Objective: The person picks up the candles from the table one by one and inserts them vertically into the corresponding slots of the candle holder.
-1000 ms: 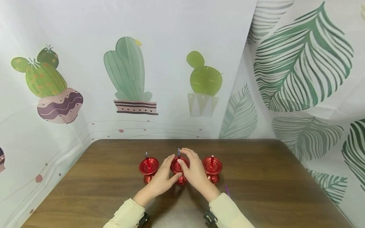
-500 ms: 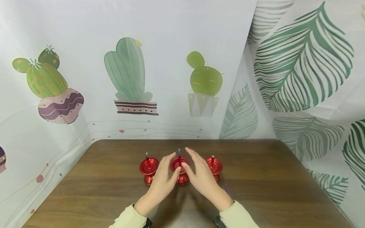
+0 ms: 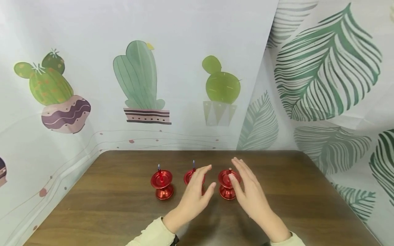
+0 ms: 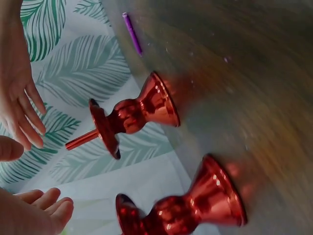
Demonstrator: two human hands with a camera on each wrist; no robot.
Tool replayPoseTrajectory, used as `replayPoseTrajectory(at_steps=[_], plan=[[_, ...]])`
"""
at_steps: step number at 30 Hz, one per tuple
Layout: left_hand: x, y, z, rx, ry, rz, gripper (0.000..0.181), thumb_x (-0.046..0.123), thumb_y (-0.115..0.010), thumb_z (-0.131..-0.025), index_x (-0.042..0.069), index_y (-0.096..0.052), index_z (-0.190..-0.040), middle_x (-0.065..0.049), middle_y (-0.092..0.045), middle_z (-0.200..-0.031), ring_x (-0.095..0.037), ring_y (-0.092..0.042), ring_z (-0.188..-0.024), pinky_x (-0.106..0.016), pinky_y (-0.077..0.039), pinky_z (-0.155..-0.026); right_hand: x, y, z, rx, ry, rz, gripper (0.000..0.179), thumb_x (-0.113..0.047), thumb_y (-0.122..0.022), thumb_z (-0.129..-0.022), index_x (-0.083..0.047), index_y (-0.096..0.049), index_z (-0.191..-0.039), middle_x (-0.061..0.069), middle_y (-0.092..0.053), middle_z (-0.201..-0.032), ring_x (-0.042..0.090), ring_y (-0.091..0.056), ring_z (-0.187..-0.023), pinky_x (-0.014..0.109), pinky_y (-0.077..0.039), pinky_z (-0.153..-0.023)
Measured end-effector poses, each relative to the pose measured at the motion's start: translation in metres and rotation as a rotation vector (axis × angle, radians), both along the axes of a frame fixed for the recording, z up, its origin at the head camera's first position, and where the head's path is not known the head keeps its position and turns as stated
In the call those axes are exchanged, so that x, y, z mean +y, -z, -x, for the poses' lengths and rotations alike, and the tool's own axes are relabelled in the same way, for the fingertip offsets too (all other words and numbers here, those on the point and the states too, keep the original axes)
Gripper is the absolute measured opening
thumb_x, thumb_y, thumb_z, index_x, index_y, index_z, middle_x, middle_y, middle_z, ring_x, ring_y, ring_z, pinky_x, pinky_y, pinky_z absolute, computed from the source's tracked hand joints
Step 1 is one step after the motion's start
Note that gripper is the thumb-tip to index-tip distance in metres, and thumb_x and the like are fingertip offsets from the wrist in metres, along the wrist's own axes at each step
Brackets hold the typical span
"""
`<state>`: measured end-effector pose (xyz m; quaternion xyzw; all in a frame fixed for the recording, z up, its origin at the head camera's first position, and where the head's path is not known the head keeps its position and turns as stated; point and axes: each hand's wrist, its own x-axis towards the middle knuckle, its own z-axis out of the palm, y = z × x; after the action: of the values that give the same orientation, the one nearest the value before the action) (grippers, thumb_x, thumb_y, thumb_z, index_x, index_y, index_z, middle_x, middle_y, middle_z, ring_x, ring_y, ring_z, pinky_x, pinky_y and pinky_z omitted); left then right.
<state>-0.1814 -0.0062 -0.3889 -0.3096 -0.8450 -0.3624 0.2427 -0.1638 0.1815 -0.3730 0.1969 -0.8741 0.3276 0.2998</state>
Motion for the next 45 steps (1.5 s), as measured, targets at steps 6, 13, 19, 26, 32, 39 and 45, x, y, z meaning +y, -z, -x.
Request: replayPoseTrajectory(at_steps=[6,13,19,26,32,39,45], plan=[[0.017,0.007,0.009,-0.186,0.009,0.052,0.061,0.029,-0.054,-0.088,0.006,-0.025,-0.137,-0.007,-0.036,-0.134,-0.018,-0.034,-0.124,-0.037,-0.034,-0.098,0.018,0.011,-0.003,-0.051,0.03,-0.04,0.052,-0.016,-0.054,-0.088,-0.012,-0.034,-0.136,0.012,-0.034,-0.138,0.03,-0.024,-0.129,0.05,-0.022,-0.101],[0.031,0.014,0.023,-0.331,0.007,0.136,0.068,0.035,-0.055,-0.086,0.005,-0.022,-0.138,-0.011,-0.029,-0.14,-0.023,-0.027,-0.129,-0.039,-0.031,-0.099,0.03,0.028,-0.002,-0.133,0.056,-0.121,0.052,-0.023,-0.05,-0.091,0.002,-0.033,-0.133,0.024,-0.03,-0.137,0.041,-0.021,-0.127,0.056,-0.017,-0.1],[0.037,0.018,0.029,-0.364,0.003,0.19,0.07,0.036,-0.056,-0.085,0.002,-0.023,-0.138,-0.012,-0.029,-0.14,-0.024,-0.028,-0.128,-0.038,-0.032,-0.099,0.035,0.039,-0.001,-0.238,0.082,-0.181,0.057,-0.03,-0.049,-0.091,0.009,-0.034,-0.13,0.029,-0.028,-0.136,0.047,-0.023,-0.124,0.063,-0.021,-0.093],[0.041,0.024,0.035,-0.413,-0.008,0.216,0.073,0.037,-0.059,-0.083,0.0,-0.025,-0.137,-0.012,-0.031,-0.138,-0.022,-0.031,-0.126,-0.035,-0.033,-0.099,0.033,0.046,-0.003,-0.339,0.113,-0.263,0.062,-0.033,-0.05,-0.09,0.011,-0.032,-0.13,0.031,-0.027,-0.135,0.048,-0.022,-0.123,0.063,-0.02,-0.093],[0.043,0.027,0.035,-0.468,-0.017,0.229,0.075,0.039,-0.06,-0.082,-0.001,-0.026,-0.136,-0.012,-0.034,-0.136,-0.022,-0.034,-0.124,-0.035,-0.034,-0.098,0.03,0.054,-0.007,-0.428,0.153,-0.352,0.06,-0.03,-0.055,-0.086,0.012,-0.039,-0.125,0.034,-0.031,-0.131,0.051,-0.026,-0.119,0.065,-0.022,-0.09],[0.044,0.028,0.035,-0.487,-0.023,0.212,0.074,0.04,-0.059,-0.082,0.001,-0.026,-0.136,-0.011,-0.035,-0.135,-0.022,-0.036,-0.123,-0.034,-0.036,-0.097,0.032,0.059,-0.008,-0.536,0.14,-0.448,0.06,-0.033,-0.059,-0.082,0.013,-0.046,-0.119,0.035,-0.037,-0.126,0.051,-0.03,-0.117,0.066,-0.023,-0.088],[0.044,0.031,0.037,-0.479,-0.025,0.218,0.074,0.04,-0.059,-0.082,0.0,-0.027,-0.135,-0.011,-0.036,-0.134,-0.021,-0.036,-0.123,-0.033,-0.035,-0.097,0.032,0.059,-0.007,-0.673,0.115,-0.504,0.06,-0.035,-0.063,-0.079,0.011,-0.05,-0.116,0.034,-0.039,-0.124,0.052,-0.029,-0.117,0.066,-0.023,-0.088]])
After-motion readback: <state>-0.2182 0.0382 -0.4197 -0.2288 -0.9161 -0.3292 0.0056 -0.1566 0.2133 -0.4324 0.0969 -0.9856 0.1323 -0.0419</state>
